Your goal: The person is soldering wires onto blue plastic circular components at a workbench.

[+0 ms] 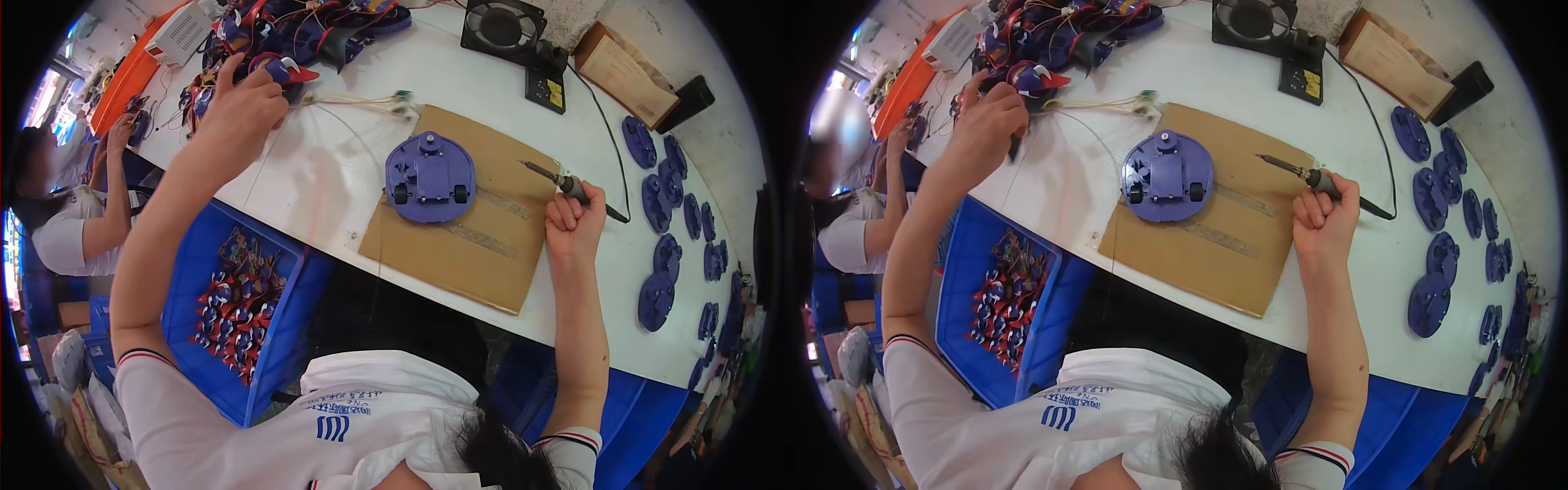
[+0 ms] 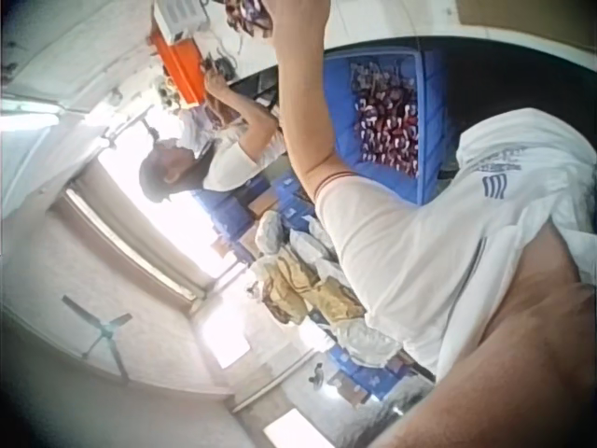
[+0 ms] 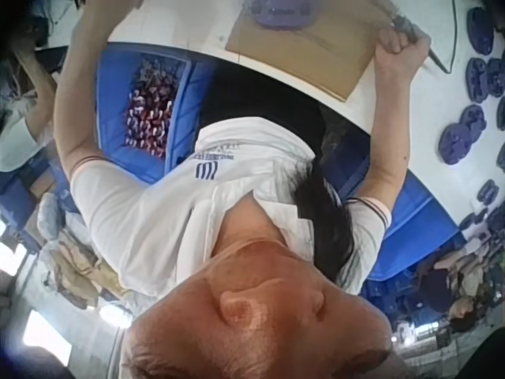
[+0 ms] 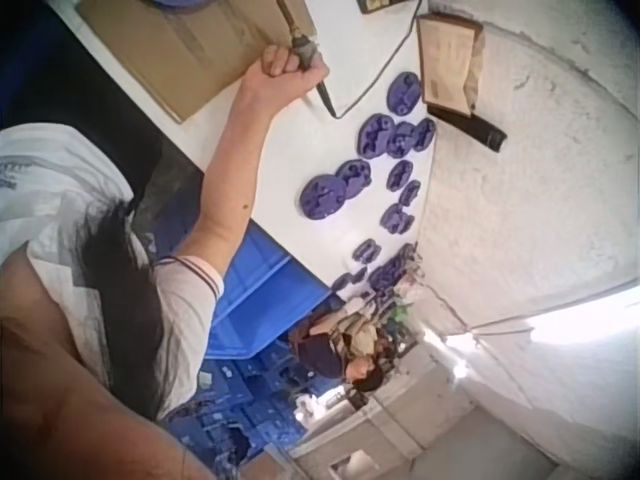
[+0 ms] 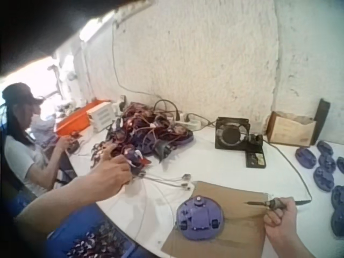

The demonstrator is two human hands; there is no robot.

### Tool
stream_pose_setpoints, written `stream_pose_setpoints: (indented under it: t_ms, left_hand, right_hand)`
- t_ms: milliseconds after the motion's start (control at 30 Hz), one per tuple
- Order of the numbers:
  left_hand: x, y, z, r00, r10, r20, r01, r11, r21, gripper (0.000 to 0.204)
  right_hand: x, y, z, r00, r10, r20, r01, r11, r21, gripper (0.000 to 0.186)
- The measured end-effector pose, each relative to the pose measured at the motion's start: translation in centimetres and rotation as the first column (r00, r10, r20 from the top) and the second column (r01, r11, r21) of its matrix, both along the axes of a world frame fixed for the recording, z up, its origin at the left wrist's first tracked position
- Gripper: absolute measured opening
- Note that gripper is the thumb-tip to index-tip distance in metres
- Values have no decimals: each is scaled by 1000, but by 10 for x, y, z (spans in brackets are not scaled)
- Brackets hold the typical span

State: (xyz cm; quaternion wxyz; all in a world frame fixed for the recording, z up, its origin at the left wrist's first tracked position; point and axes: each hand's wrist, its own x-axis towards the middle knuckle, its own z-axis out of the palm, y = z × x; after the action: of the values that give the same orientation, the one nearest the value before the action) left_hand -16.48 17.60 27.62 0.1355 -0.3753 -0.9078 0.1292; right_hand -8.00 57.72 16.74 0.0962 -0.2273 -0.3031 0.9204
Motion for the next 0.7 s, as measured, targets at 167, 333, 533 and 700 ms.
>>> stream_pose_setpoints:
  t_ms: [167,333,533,700]
  left_hand:
    - [17,9,-45,983,119,-143,-96,983,157,14]
    - [87,29,-60,973,-141,184,68,932,356,44]
    - [112,43,-83,785,-556,273,347,760,549,34]
    - [123,54,-93,723,-638,265,255,603,756,29]
  right_hand:
    - [1,1,0,1000,10,-14,-10,1000,-23,16]
    - [3,1,2,998,47,-42,-48,999,-17,16]
    - [10,-15,8,996,81,-43,-78,994,72,19]
    - [13,-29,16,984,171,-45,-162,974,161,19]
